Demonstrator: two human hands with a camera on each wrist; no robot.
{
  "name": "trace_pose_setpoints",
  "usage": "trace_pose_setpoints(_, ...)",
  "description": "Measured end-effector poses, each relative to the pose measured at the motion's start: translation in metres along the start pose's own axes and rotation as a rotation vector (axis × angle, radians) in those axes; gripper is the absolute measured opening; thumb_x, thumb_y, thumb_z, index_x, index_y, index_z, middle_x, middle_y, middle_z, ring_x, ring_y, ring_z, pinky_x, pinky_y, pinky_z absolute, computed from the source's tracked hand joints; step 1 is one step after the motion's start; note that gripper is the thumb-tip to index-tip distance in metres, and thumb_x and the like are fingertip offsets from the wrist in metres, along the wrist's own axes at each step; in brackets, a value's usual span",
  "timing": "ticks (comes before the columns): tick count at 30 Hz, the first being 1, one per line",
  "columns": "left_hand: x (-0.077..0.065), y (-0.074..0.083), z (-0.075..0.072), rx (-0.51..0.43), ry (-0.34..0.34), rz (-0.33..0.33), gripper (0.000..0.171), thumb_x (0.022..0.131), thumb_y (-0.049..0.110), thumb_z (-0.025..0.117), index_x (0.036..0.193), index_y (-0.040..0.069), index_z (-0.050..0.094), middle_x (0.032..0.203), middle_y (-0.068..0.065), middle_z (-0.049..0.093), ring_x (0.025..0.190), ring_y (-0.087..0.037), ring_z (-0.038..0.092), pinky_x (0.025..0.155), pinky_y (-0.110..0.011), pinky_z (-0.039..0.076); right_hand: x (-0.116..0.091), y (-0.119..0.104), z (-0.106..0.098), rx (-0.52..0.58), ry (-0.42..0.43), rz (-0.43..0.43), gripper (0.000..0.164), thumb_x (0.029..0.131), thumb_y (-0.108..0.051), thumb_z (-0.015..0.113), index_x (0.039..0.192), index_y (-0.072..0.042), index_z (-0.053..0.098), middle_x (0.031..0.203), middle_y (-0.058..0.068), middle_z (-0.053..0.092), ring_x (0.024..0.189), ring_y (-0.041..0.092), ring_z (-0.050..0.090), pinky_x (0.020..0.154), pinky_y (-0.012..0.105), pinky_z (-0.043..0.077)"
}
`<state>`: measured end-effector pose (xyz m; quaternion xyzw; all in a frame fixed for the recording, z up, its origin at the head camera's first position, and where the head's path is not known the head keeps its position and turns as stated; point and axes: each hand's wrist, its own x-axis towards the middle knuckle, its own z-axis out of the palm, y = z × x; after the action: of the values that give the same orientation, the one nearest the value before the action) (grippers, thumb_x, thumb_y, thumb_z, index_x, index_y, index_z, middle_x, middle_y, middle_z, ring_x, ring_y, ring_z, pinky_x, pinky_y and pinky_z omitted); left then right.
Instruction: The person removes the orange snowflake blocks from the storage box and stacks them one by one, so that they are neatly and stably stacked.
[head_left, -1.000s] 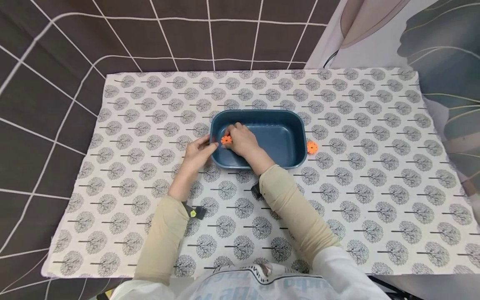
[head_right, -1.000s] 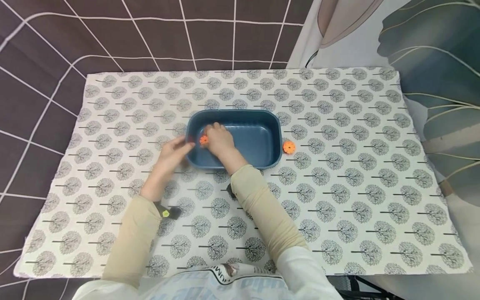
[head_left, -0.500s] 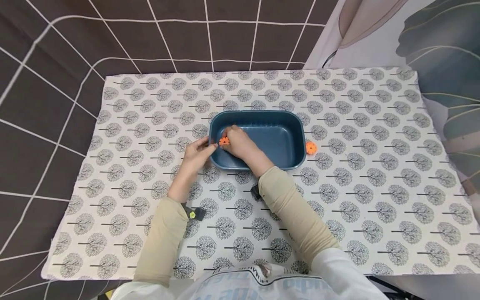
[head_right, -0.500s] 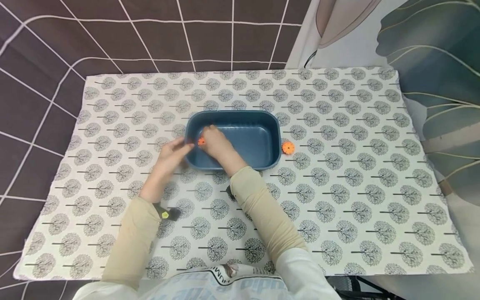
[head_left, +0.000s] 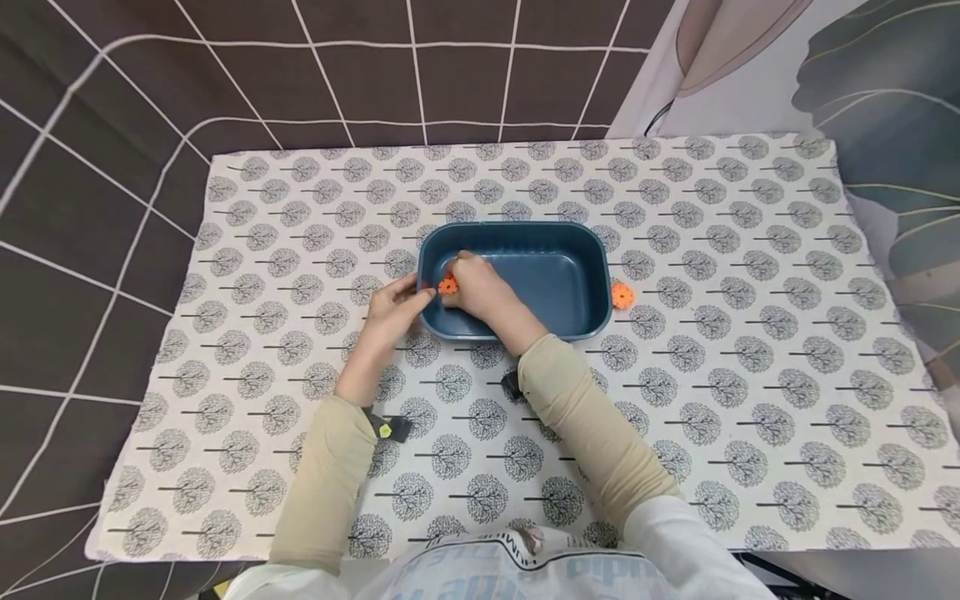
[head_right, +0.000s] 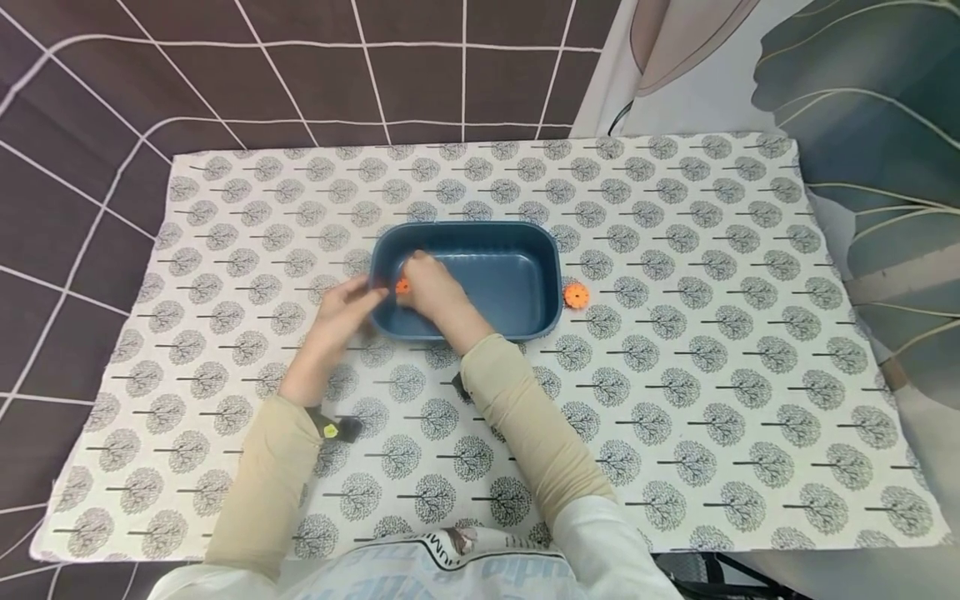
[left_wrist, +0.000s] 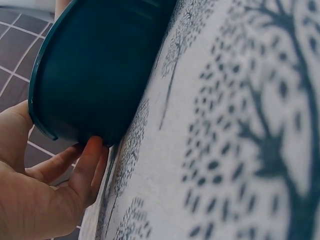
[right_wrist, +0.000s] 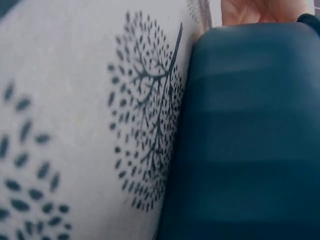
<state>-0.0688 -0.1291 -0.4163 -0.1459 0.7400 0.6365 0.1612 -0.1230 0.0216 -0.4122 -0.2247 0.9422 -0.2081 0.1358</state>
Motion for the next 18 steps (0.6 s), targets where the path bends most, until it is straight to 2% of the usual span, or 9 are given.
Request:
trace_pose_setpoints(4,0.000,0.001,0.001,-0.010,-0.004,-0.004,0.059,0.087,0.023,0.063,0.141,0.011,0.041,0.134,-0.009,0.052,0.114,-0.020,0.054,0.094,-0.029,0.049,-0.004,0.001,-0.004,0.022,0.018,-0.022,0.038,0.081,-0.023,0.072,0.110,0.000,0.064,0.108,0.014,0.057,0.087,0.026,0.061,0.074,0.032,0.054)
trace_pose_setpoints(8,0.000,0.000,0.000,-0.019,-0.004,-0.002,0.058,0.087,0.024,0.063,0.140,0.012,0.042,0.133,-0.009,0.052,0.113,-0.020,0.055,0.095,-0.029,0.049,-0.009,0.002,-0.008,0.070,0.072,-0.032,0.039,0.082,-0.022,0.071,0.114,-0.001,0.064,0.107,0.014,0.056,0.087,0.024,0.060,0.075,0.030,0.054)
trace_pose_setpoints(18,-0.002,-0.001,0.000,-0.011,-0.004,0.015,0.058,0.088,0.023,0.062,0.140,0.009,0.041,0.132,-0.011,0.053,0.111,-0.022,0.057,0.092,-0.028,0.050,-0.026,0.006,-0.018,0.194,0.168,-0.123,0.040,0.078,-0.017,0.075,0.112,0.000,0.064,0.103,0.010,0.057,0.088,0.019,0.057,0.079,0.027,0.052)
